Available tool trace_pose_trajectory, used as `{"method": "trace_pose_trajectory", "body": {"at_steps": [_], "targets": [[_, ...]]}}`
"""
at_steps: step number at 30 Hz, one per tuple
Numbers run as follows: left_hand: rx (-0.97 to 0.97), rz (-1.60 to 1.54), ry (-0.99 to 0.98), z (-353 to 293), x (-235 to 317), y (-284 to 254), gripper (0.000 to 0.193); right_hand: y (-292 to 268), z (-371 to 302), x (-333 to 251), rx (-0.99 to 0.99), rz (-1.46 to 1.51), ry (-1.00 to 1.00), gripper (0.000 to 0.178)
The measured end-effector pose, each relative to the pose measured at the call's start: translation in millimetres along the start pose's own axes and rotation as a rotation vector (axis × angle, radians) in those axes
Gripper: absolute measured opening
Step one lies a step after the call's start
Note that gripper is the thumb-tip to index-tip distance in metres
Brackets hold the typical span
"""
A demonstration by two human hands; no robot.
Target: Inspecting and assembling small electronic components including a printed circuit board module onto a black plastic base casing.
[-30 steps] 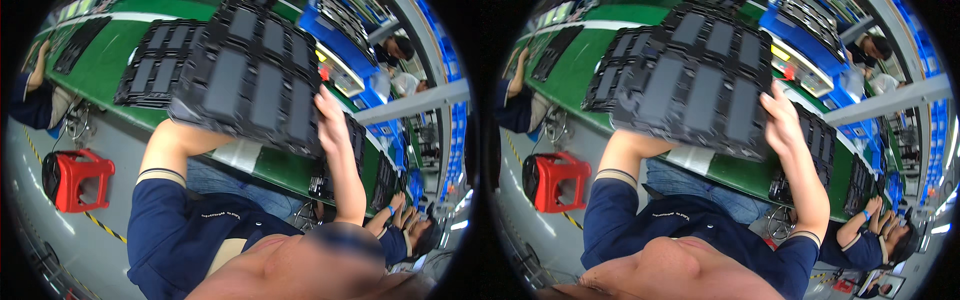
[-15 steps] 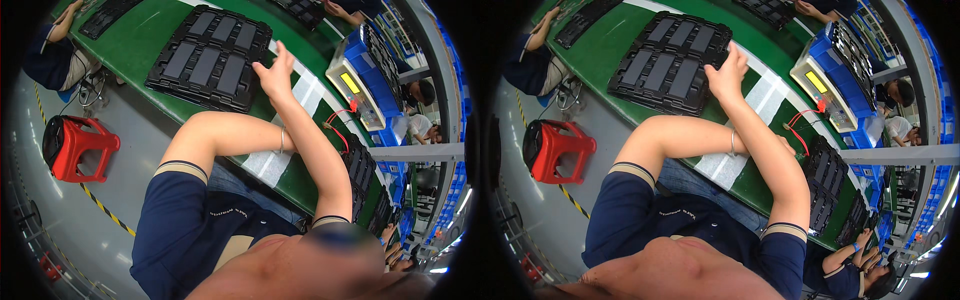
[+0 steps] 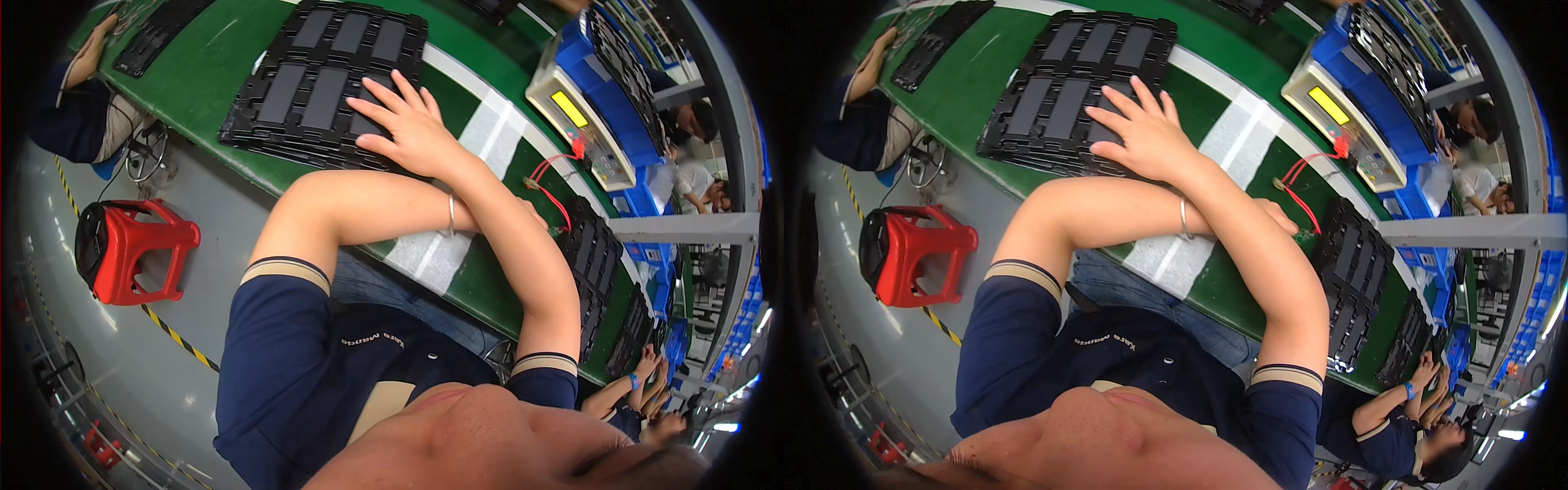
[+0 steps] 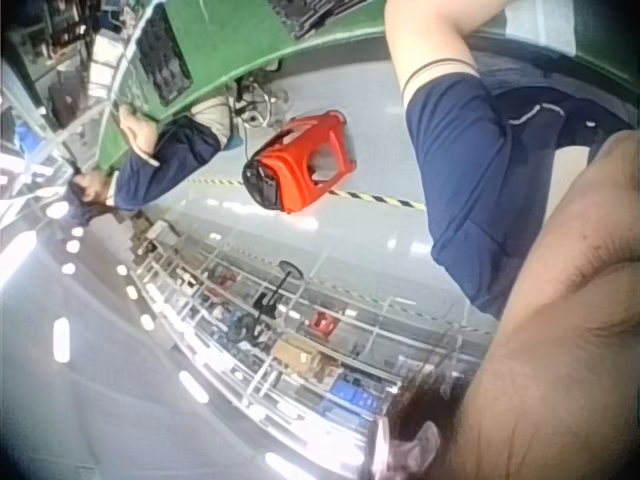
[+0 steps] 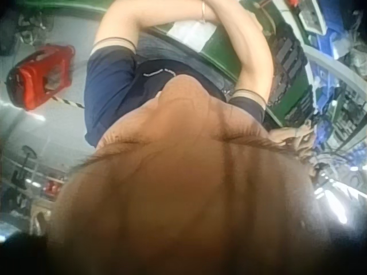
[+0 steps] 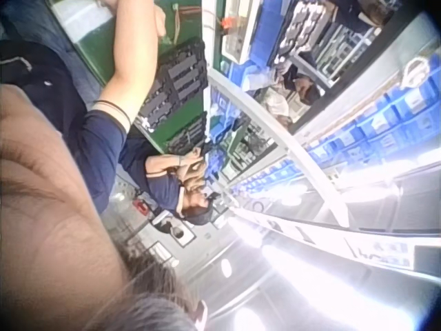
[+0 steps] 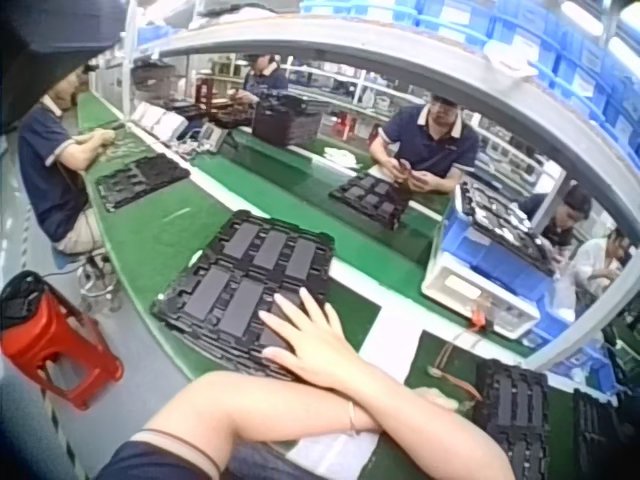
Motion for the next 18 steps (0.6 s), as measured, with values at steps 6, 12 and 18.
{"method": "trace_pose_trajectory", "body": {"at_steps": [6, 12, 18], "targets": [[-0.125, 0.265, -0.223, 6.9, -11.0, 4.3, 0.034, 10.8, 9.6, -7.7, 0.031, 0.045, -0.013, 0.049], [-0.107, 0.318, -0.267, 7.7, 1.2, 4.2, 0.032, 9.4, -1.0, -16.7, 0.010, 0.019, -0.035, 0.048], [-0.117, 0.359, -0.269, 8.7, 8.0, 5.4, 0.030, 13.6, -0.3, -13.1, 0.013, 0.005, 0.002, 0.050]]}}
Point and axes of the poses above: each hand's wrist, its own z-axis towards the middle knuckle, its own y-axis out of the palm, x = y × z, the point moved 4 cm from there along z, towards the middle knuckle, and after that the axes turned 5 degrees about -x, right-handed, at the moved point
